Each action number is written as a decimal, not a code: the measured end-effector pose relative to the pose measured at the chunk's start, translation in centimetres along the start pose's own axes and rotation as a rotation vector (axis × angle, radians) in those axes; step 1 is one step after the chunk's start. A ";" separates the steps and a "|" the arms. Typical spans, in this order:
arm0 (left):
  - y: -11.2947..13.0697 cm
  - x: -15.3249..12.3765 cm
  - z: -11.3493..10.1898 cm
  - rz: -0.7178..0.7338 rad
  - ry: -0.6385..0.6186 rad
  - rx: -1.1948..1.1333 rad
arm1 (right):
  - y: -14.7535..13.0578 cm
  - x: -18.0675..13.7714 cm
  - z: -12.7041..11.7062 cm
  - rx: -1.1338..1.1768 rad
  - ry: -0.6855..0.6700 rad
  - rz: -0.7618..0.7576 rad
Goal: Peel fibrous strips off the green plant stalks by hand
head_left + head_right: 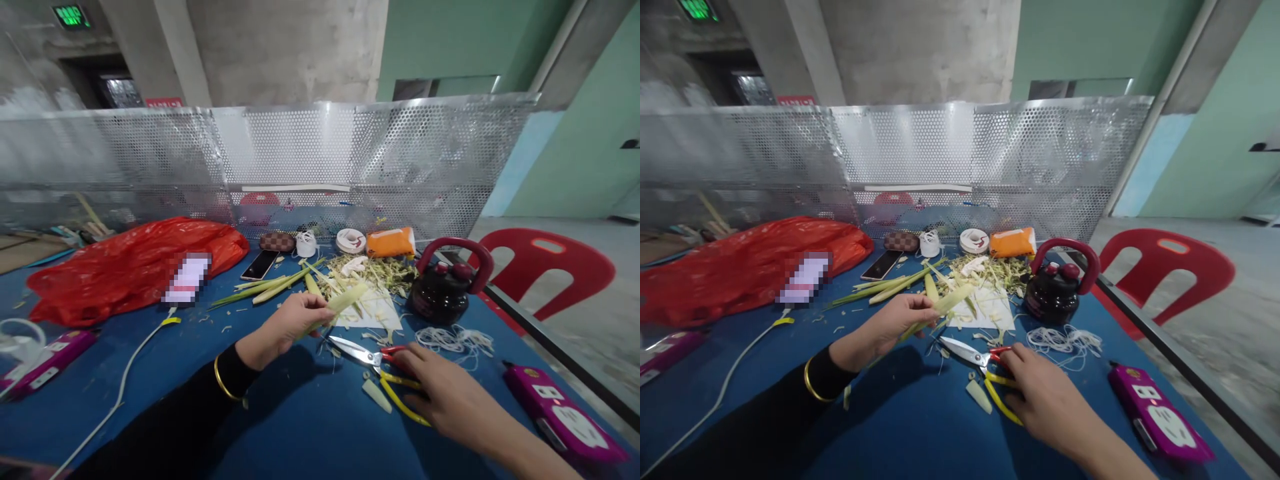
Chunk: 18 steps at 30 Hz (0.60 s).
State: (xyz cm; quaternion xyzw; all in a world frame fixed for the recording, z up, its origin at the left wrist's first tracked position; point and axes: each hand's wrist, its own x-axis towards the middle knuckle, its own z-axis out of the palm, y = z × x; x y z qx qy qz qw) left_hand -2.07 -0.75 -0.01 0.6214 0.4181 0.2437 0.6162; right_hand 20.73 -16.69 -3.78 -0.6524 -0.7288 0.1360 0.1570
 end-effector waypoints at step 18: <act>-1.2 -0.5 0.7 0.019 0.060 -0.103 | 2.5 -0.3 2.1 -0.041 0.054 0.077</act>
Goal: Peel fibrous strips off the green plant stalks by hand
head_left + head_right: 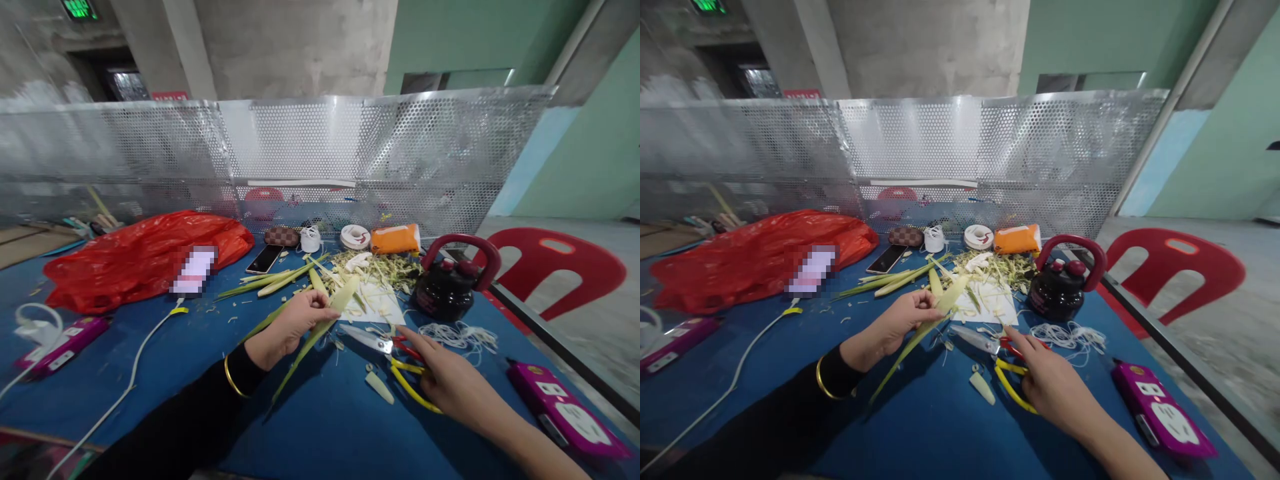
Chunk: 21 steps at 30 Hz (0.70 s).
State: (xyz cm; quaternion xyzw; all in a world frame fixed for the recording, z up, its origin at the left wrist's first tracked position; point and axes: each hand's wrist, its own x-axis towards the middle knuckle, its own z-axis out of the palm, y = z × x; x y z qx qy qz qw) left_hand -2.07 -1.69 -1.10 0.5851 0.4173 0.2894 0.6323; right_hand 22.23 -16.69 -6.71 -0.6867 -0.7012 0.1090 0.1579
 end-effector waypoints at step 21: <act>-0.8 0.7 3.2 -0.034 -0.155 -0.152 | -8.3 7.1 -1.2 1.503 0.252 0.308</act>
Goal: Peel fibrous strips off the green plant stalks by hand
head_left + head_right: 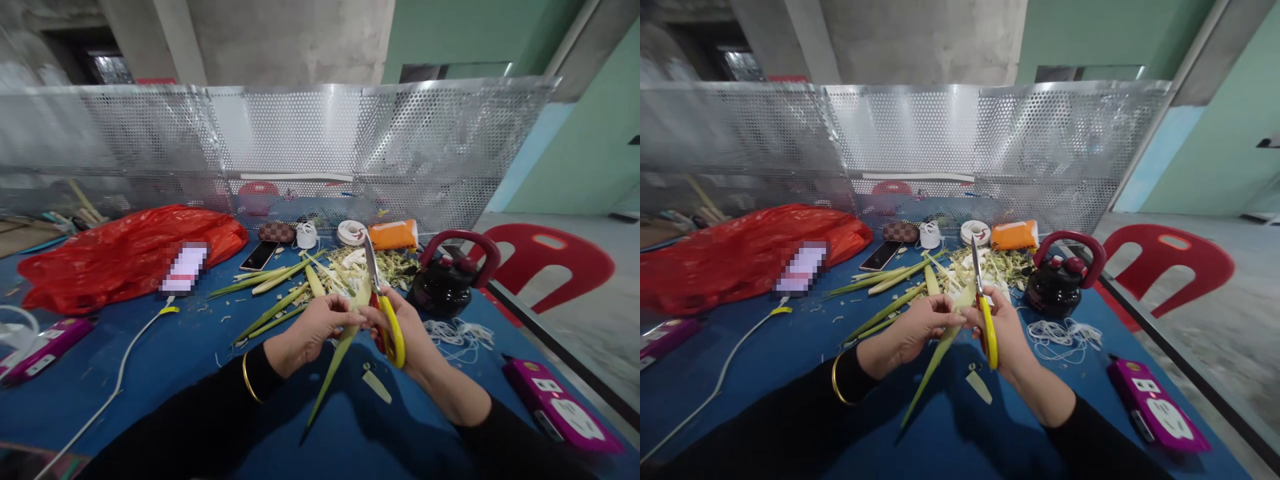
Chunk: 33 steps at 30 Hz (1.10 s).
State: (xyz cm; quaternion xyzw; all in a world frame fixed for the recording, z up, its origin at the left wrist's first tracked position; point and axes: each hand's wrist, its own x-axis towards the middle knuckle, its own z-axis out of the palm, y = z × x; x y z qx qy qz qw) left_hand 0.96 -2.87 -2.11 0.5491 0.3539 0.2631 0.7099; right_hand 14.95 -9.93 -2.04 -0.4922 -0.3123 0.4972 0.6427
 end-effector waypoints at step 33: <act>5.4 11.6 -8.8 0.361 0.741 0.388 | -2.3 0.3 -3.7 0.012 0.016 -0.092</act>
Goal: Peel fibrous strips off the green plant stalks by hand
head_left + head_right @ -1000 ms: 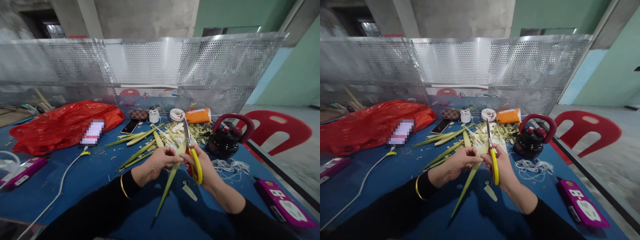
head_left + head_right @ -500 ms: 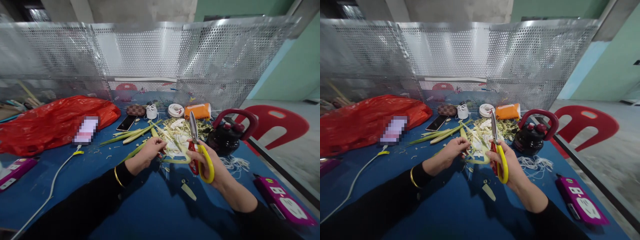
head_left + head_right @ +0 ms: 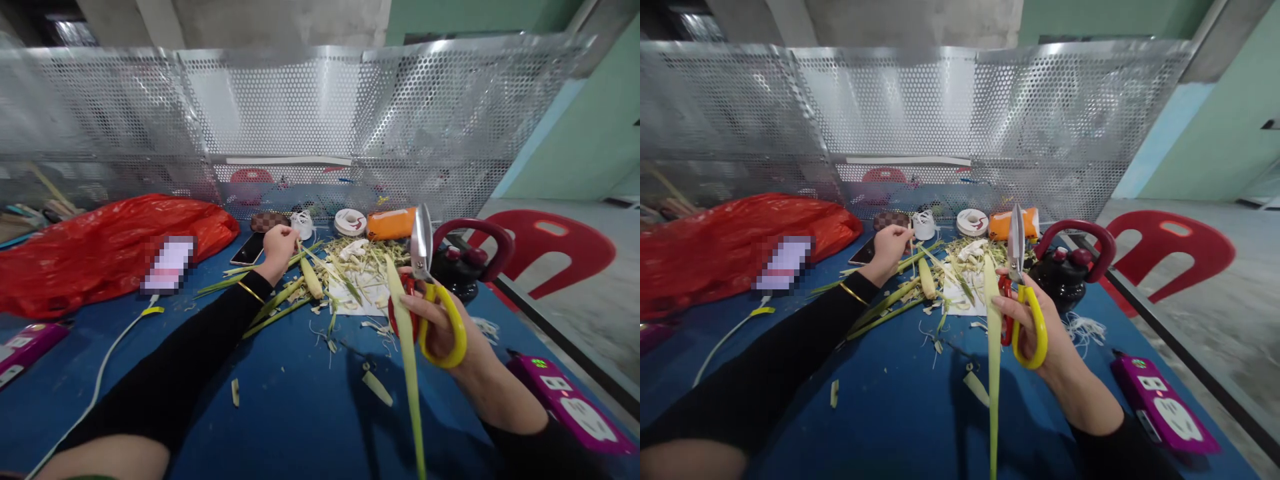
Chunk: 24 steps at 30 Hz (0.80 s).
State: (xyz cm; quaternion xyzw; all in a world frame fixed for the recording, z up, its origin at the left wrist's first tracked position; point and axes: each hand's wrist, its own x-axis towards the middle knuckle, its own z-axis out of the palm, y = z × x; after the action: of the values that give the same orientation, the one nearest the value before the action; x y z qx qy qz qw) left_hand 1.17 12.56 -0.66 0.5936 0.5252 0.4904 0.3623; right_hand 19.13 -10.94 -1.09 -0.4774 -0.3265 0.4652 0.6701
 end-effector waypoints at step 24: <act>3.2 -11.3 -1.3 -0.286 -0.564 -0.476 | 0.2 0.8 -1.3 -0.512 -0.131 0.012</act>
State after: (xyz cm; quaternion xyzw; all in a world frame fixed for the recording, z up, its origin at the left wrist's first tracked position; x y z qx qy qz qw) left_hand 1.15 0.83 0.42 0.5254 0.3543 0.3605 0.6845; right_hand 20.47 -10.55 -1.72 -0.6024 -0.4733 0.4013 0.5020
